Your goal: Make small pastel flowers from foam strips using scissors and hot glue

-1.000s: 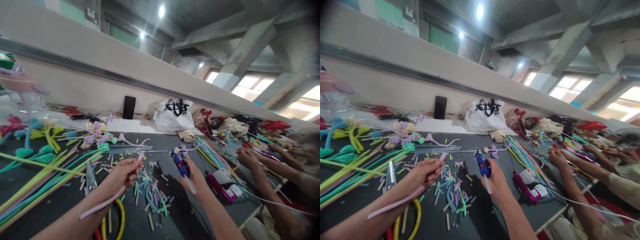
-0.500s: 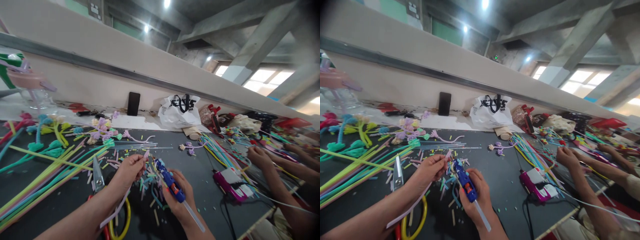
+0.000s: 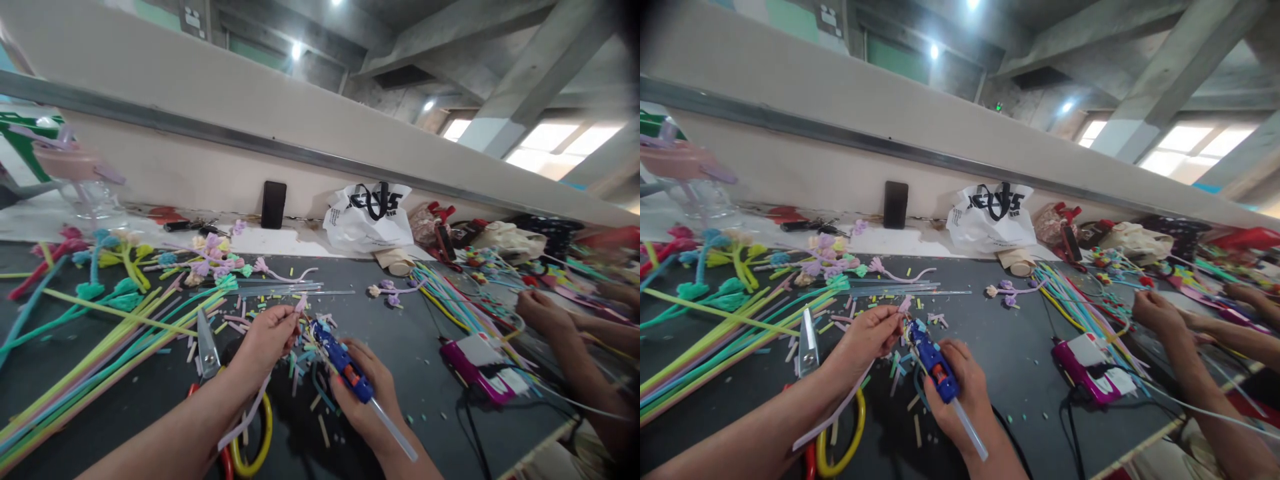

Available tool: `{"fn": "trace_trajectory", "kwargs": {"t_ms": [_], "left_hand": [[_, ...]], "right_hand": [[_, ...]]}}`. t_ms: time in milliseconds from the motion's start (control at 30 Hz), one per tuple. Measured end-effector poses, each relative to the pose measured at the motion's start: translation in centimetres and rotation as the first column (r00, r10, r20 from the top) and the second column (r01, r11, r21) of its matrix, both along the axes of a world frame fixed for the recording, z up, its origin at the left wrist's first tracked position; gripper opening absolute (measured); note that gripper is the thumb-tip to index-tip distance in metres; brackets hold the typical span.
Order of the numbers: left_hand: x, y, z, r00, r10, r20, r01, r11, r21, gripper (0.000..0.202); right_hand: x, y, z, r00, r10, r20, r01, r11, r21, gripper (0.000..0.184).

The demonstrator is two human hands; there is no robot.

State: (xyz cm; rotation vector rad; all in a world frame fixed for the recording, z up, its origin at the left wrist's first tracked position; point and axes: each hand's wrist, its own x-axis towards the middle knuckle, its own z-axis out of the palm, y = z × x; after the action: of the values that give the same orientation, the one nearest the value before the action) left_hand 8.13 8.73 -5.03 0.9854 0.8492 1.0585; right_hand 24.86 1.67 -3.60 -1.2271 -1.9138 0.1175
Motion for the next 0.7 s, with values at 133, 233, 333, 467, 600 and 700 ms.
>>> {"fn": "trace_trajectory", "kwargs": {"t_ms": [133,233,333,467,600,700], "left_hand": [[0.12,-0.04,-0.18,0.999,0.023,-0.047,-0.022,1.000,0.016,0.022],[0.17,-0.13,-0.12,0.996,0.041,-0.084,-0.037,0.998,0.044,0.021],[0.17,-0.28,0.09,0.993,0.050,-0.107,-0.045,0.998,0.051,0.018],[0.15,-0.37,-0.02,0.986,0.061,-0.155,-0.050,0.996,0.077,0.021],[0.23,-0.24,-0.43,0.979,0.077,-0.190,-0.060,0.994,0.093,0.022],[0.34,-0.17,-0.45,0.978,0.085,-0.189,-0.070,0.994,0.085,0.022]], "right_hand": [[0.01,-0.21,-0.11,1.000,-0.001,0.012,0.001,1.000,-0.006,0.018],[-0.02,-0.20,-0.08,1.000,0.006,0.027,-0.006,1.000,-0.009,0.017],[0.03,-0.04,-0.11,0.999,-0.002,0.042,0.002,1.000,-0.008,0.016],[0.13,0.24,-0.15,0.999,0.000,0.050,0.002,0.998,-0.055,0.008],[0.20,0.42,-0.28,0.999,0.000,0.048,0.002,0.999,-0.054,0.003],[0.28,0.44,-0.48,0.999,-0.001,0.045,0.003,0.999,-0.032,0.003]]}}
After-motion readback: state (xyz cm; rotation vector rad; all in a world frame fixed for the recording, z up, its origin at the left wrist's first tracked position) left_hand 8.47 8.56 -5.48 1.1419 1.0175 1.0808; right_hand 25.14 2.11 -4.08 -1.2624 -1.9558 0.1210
